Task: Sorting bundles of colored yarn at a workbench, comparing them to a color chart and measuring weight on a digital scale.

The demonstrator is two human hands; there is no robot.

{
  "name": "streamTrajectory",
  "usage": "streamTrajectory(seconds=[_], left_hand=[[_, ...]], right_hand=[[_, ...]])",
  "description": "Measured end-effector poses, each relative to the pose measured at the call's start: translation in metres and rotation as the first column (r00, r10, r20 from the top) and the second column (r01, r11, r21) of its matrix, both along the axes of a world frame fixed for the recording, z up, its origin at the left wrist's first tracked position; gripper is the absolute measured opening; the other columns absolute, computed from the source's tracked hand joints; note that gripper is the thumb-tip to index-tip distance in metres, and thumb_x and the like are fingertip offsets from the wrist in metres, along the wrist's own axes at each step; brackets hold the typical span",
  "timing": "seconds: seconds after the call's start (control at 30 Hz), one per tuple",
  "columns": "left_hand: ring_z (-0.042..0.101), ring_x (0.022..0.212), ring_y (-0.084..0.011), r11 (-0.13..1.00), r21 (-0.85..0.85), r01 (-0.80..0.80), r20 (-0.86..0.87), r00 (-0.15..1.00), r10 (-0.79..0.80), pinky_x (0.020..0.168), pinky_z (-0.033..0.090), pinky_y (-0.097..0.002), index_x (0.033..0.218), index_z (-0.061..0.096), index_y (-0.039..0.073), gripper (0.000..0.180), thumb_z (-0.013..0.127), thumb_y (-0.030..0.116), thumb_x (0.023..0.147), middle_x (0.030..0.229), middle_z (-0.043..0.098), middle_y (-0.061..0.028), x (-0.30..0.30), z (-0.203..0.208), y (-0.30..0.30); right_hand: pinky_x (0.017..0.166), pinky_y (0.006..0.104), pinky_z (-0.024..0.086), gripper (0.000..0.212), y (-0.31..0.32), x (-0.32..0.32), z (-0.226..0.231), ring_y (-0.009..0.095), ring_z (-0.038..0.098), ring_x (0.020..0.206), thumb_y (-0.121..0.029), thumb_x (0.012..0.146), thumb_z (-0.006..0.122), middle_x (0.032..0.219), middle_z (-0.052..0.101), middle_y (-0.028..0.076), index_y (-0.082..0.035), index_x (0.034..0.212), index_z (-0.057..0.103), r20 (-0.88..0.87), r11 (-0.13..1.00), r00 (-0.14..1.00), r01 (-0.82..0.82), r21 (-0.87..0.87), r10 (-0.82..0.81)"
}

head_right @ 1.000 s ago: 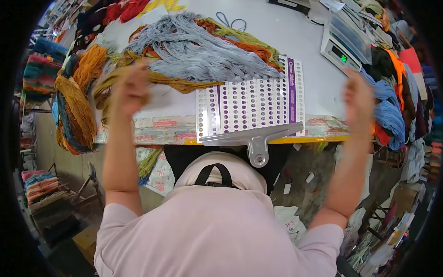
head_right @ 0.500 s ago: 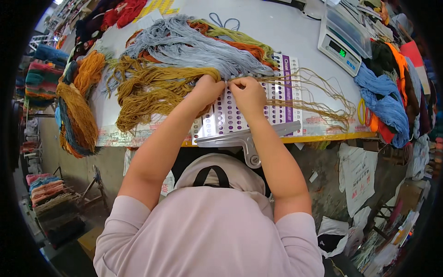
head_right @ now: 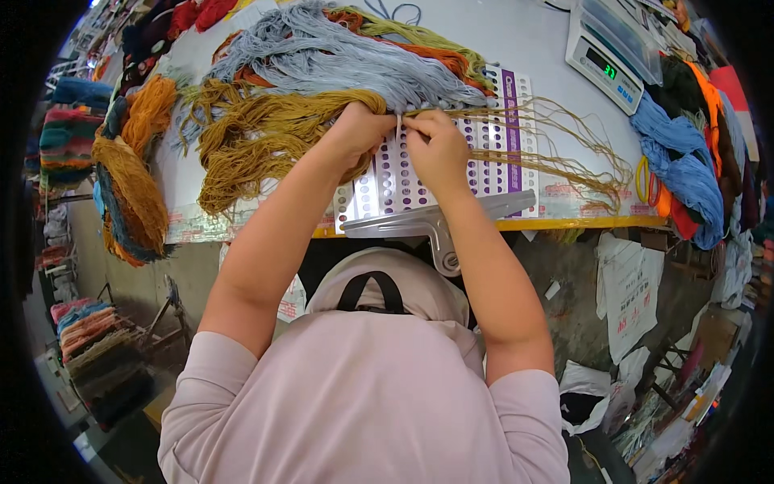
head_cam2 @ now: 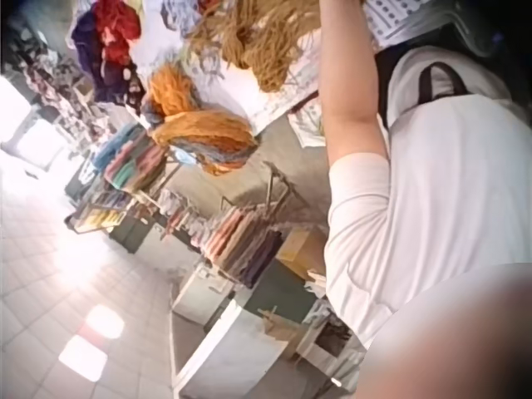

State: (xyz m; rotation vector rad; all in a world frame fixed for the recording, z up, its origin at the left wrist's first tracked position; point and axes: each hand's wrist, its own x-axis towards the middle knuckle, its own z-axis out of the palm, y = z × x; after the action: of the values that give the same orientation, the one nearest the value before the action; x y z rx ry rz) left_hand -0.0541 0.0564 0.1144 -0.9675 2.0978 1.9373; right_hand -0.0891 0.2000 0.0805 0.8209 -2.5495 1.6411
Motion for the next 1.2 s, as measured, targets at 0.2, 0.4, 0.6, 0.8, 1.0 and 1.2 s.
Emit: streamTrajectory(seconds=[0.2, 0.4, 0.6, 0.8, 1.0, 1.2], left_hand=[[0.064, 0.066, -0.0295, 0.840, -0.540, 0.050, -0.033, 0.996, -0.080, 0.061, 0.050, -0.0403, 0.086, 0.064, -0.009, 0.035, 0.067, 0.024, 0.074, 0.077, 0.065, -0.0200, 0.006, -0.025, -0.034], [0.055, 0.064, -0.0179, 0.834, 0.342, -0.432, -0.224, 0.825, 0.519, 0.060, 0.048, -0.0334, 0.088, 0.051, 0.005, 0.011, 0.046, 0.014, 0.086, 0.073, 0.057, -0.0080, 0.052, 0.026, -0.104], [0.060, 0.079, -0.0253, 0.614, 0.789, -0.005, -0.373, 0.791, 0.485, 0.076, 0.050, -0.0377, 0.090, 0.050, 0.002, 0.013, 0.046, 0.014, 0.093, 0.080, 0.063, -0.0132, 0.053, 0.017, -0.083], [0.065, 0.065, -0.0202, 0.780, 0.584, 0.223, -0.483, 0.868, 0.113, 0.060, 0.053, -0.0315, 0.108, 0.047, 0.005, 0.023, 0.049, -0.002, 0.086, 0.123, 0.056, -0.0219, 0.026, 0.014, -0.032], [0.054, 0.048, -0.0098, 0.903, -0.329, 0.276, -0.222, 0.907, -0.358, 0.045, 0.042, -0.0273, 0.086, 0.058, 0.000, 0.012, 0.056, 0.012, 0.085, 0.061, 0.059, -0.0051, 0.014, 0.005, 0.006], [0.047, 0.058, -0.0069, 0.956, 0.160, -0.244, -0.423, 0.859, 0.290, 0.052, 0.038, -0.0230, 0.086, 0.052, 0.011, 0.010, 0.062, 0.012, 0.087, 0.070, 0.048, 0.0031, 0.054, 0.048, -0.062]], right_hand=[[0.067, 0.0349, 0.050, 0.023, 0.004, -0.001, 0.011, 0.026, 0.062, 0.075, -0.012, 0.076, 0.064, 0.092, 0.060, 0.007, -0.008, 0.098, 0.069, 0.175, 0.999, 0.984, 0.016, 0.037, -0.022], [0.065, 0.0380, 0.049, 0.018, 0.014, -0.006, 0.015, 0.025, 0.061, 0.078, -0.015, 0.076, 0.066, 0.091, 0.055, 0.005, -0.010, 0.093, 0.068, -0.250, 0.921, 0.965, 0.021, 0.389, 0.083], [0.075, 0.0386, 0.045, 0.005, 0.010, -0.017, 0.020, 0.026, 0.054, 0.084, -0.009, 0.074, 0.065, 0.083, 0.055, 0.004, -0.008, 0.077, 0.061, -0.525, 0.935, 0.837, 0.049, 0.351, 0.153], [0.065, 0.0454, 0.046, 0.029, 0.016, -0.018, 0.034, 0.036, 0.060, 0.075, -0.007, 0.084, 0.053, 0.082, 0.060, 0.014, -0.007, 0.112, 0.043, 0.014, 0.972, 0.983, -0.182, 0.146, 0.182], [0.064, 0.0388, 0.048, 0.031, 0.010, -0.018, 0.018, 0.030, 0.061, 0.074, -0.004, 0.082, 0.054, 0.081, 0.058, 0.013, -0.008, 0.113, 0.046, -0.059, 0.978, 0.978, -0.193, 0.078, 0.198], [0.069, 0.0447, 0.047, 0.015, 0.015, -0.021, 0.009, 0.034, 0.059, 0.082, -0.008, 0.079, 0.056, 0.088, 0.058, 0.012, -0.007, 0.094, 0.053, -0.142, 0.942, 0.979, -0.096, 0.322, 0.149]])
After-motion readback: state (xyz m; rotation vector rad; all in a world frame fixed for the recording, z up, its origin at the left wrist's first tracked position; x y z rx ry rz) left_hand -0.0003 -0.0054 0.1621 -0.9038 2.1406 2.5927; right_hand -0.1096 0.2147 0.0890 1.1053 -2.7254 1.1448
